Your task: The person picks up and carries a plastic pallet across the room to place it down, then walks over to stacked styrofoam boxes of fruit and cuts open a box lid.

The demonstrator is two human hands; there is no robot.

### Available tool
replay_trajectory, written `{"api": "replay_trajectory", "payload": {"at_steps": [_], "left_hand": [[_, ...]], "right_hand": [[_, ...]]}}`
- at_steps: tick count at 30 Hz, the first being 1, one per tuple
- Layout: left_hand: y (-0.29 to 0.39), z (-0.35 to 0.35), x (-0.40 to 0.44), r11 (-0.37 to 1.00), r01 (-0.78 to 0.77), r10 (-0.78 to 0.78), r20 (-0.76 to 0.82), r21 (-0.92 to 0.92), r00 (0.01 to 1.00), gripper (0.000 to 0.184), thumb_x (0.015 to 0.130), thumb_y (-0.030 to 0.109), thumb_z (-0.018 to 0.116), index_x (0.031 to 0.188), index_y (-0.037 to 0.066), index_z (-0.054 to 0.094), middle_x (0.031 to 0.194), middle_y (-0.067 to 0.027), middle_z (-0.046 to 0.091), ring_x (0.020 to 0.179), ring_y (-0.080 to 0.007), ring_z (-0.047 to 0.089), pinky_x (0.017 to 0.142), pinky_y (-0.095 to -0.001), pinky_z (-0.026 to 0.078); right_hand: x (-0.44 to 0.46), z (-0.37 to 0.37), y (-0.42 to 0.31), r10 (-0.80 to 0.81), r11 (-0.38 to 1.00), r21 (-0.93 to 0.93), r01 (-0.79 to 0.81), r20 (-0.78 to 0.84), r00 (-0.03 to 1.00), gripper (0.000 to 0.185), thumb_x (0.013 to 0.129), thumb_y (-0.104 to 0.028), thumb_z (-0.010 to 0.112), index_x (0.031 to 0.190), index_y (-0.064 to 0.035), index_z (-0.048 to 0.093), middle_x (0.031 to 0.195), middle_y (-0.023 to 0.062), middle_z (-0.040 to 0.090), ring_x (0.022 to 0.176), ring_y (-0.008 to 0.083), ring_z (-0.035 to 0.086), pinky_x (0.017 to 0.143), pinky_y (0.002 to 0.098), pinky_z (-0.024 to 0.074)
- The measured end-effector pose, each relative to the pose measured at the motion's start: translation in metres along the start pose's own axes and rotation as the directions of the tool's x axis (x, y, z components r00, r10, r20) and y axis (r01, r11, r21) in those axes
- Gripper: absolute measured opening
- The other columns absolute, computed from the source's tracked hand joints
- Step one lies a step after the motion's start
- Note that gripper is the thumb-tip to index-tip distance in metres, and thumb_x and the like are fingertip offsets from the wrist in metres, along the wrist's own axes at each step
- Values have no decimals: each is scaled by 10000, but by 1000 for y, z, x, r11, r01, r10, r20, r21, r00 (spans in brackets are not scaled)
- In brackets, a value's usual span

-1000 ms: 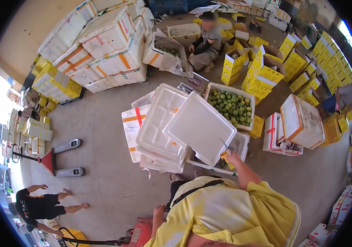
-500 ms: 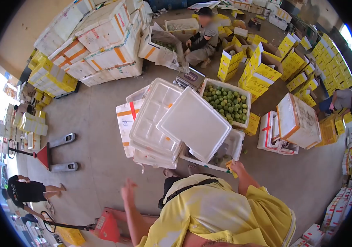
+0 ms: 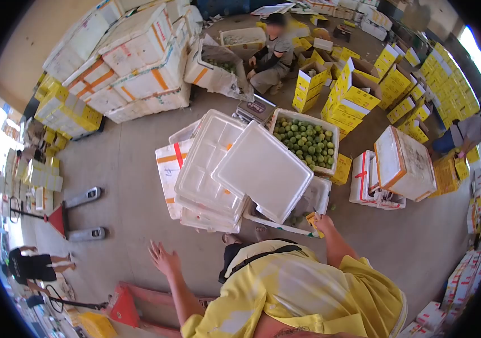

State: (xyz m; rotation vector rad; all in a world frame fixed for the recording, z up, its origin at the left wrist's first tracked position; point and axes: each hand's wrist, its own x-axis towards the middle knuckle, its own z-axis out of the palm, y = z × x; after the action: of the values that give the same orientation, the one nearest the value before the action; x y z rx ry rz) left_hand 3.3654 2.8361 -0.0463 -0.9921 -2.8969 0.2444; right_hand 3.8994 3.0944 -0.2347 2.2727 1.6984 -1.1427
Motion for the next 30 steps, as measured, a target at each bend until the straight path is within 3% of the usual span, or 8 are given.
{"api": "replay_trajectory", "payload": {"at_steps": [1,3,6,11,14,16,21,30], "left_hand": [[3,9,11,1000,-21,21,-11,3,1000,522,904,310,518,1312,0,419,1365,-194,429,1269,-318,413,1052,-434,315],[8,45,4,791,457,-437,146,-407,887,482,897,364,536,1245,31,515,1280,-168,522,1192,-273,488,1015,-414,346],[15,-50,38,427,418,-90,422,-802,902,437,896,398,526,1106,26,619,1121,-141,622,1064,-226,556,959,-382,380],[78,-247,39,17,-186,408,-163,-982,898,614,938,439,264,816,-31,638,1046,-168,646,959,-262,594,886,-347,416],[116,-332,40,-207,-585,581,-580,-784,571,676,888,595,364,658,10,612,978,-191,643,803,-338,611,687,-387,474],[129,-391,32,-86,-722,837,-443,-687,322,789,782,754,343,602,13,547,907,-195,650,844,-337,619,734,-377,481],[119,-389,2,-127,-596,716,-489,-793,498,679,740,692,461,665,21,523,869,-177,644,808,-340,622,722,-405,493],[108,-400,1,-158,-664,607,-603,-730,518,502,775,510,540,857,16,513,917,-177,643,854,-370,623,790,-464,481]], "right_hand": [[-1,2,-2,-21,1000,2,21,-4,1000,322,742,-265,679,1031,-124,661,968,160,661,911,301,641,804,391,497],[-8,-3,-1,-56,998,-37,57,10,998,325,745,-255,678,1043,-128,660,984,156,659,919,292,640,802,386,498],[-6,-3,-1,21,997,-77,-17,59,998,327,741,-254,684,1043,-130,662,992,154,658,922,289,639,796,385,498],[-1,-3,4,-19,983,-179,36,96,995,331,737,-252,686,1044,-131,666,951,157,666,887,285,648,780,375,500],[6,-3,2,-85,982,-159,100,103,991,307,779,-243,666,1052,-104,657,963,155,665,876,273,648,757,377,502],[6,-8,-8,-28,998,-51,39,197,980,374,768,-288,661,1082,-87,640,1009,142,658,923,274,638,805,377,493],[4,-11,3,-7,952,-288,103,318,948,372,773,-296,654,1084,-93,639,1012,145,656,932,273,636,812,379,491],[5,-14,-2,4,936,-338,101,296,955,369,784,-315,636,1089,-108,639,1019,152,653,951,272,630,826,382,485]]}}
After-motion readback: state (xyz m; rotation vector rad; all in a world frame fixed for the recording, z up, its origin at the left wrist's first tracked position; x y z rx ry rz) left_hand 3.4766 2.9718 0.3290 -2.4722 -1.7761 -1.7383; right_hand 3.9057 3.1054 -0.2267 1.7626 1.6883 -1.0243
